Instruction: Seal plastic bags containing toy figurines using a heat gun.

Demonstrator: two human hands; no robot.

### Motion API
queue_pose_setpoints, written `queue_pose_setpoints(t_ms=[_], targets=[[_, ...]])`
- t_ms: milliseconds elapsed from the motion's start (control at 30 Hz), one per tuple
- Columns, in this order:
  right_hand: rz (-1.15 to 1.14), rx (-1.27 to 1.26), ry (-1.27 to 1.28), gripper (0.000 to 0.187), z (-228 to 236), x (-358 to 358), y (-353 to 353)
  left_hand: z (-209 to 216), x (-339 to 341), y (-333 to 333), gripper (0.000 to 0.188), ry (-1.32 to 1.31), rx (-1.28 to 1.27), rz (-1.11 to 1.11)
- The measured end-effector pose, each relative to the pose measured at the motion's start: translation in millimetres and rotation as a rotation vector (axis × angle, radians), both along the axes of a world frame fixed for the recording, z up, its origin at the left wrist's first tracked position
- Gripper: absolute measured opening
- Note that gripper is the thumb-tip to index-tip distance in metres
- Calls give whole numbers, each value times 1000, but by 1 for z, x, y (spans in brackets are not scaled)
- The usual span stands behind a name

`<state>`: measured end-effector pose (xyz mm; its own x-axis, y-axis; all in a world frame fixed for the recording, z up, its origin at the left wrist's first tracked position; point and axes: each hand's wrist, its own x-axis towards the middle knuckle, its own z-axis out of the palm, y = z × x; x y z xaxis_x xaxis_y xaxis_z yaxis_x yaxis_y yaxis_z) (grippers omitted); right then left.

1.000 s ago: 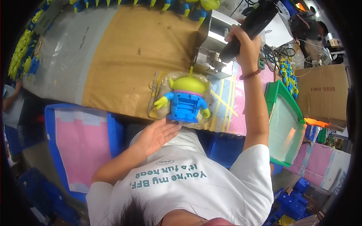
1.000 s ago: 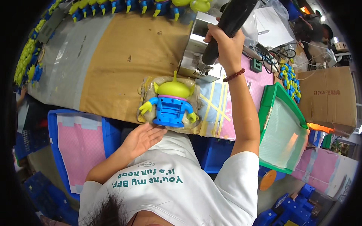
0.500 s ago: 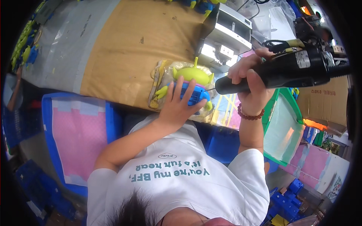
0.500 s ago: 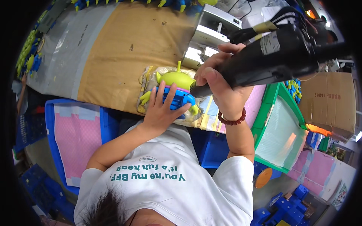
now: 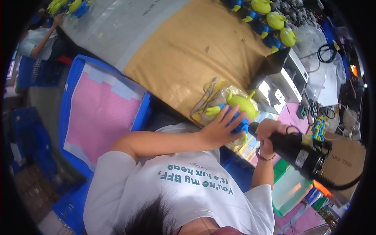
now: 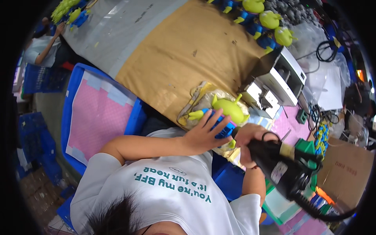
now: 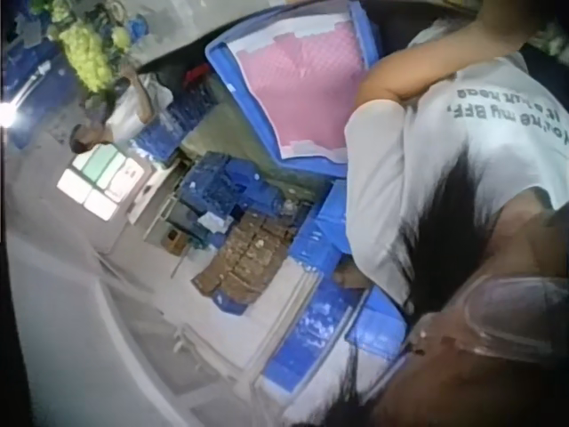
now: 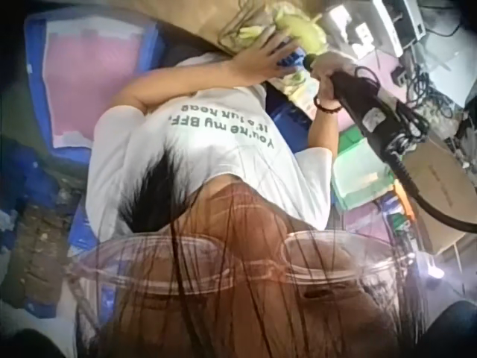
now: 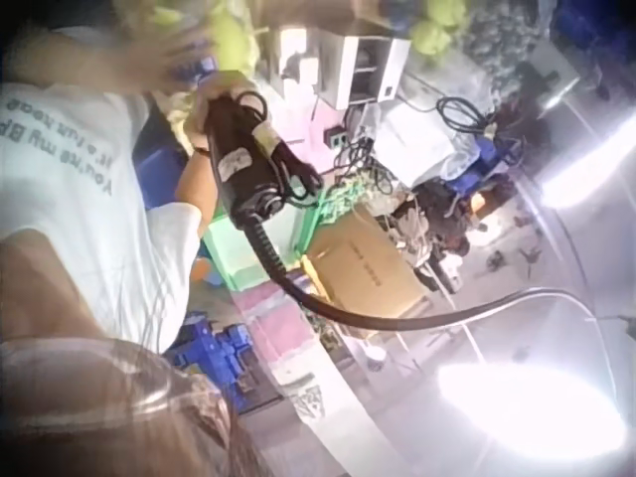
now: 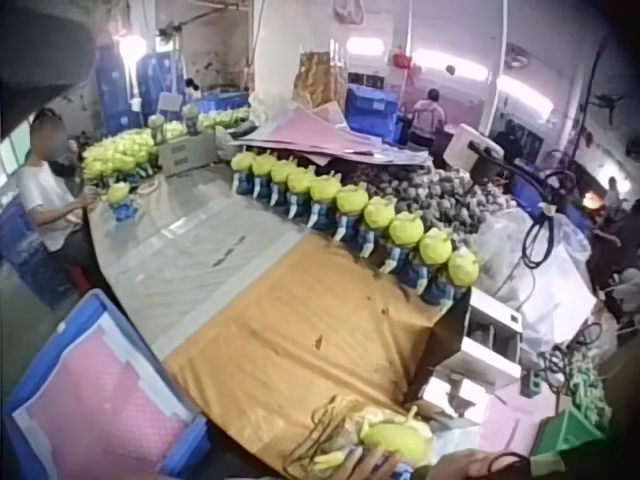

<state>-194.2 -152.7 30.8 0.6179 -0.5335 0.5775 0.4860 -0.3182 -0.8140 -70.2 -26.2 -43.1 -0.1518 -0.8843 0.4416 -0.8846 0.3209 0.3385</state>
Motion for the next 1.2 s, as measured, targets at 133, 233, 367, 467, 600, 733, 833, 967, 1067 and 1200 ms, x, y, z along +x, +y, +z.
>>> queue_pose_setpoints(t_ms=[133, 233, 367, 467, 600, 733, 833, 967, 1067, 1200], targets=[[54, -50, -34, 44, 5, 4, -3, 0, -2, -3, 35, -5, -22, 11], [73, -87, -56, 45, 1, 2, -7, 0, -1, -4, 32, -7, -30, 5], [124, -51, -91, 45, 1, 5, -11, 1, 1, -4, 32, -22, -21, 0], [92, 11, -79, 43, -1, 0, -8, -5, -3, -5, 33, 11, -33, 4], [105, 84, -118, 45, -3, -1, -7, -3, -2, -6, 38, 107, 3, -61], [72, 89, 93, 33, 4, -8, -5, 1, -2, -8, 38, 83, -18, -49], [53, 56, 138, 36, 15, -5, -3, 0, -2, -7, 39, 50, -44, -41], [-50, 166, -76, 38, 47, -4, -13, 13, 9, 0, 51, 45, 69, -66], [-380, 191, -46, 32, 75, -6, -47, 20, 25, 12, 66, 151, 85, -5], [-626, 181, -47, 21, 61, 10, -106, -2, 46, 18, 61, 430, 13, 140]])
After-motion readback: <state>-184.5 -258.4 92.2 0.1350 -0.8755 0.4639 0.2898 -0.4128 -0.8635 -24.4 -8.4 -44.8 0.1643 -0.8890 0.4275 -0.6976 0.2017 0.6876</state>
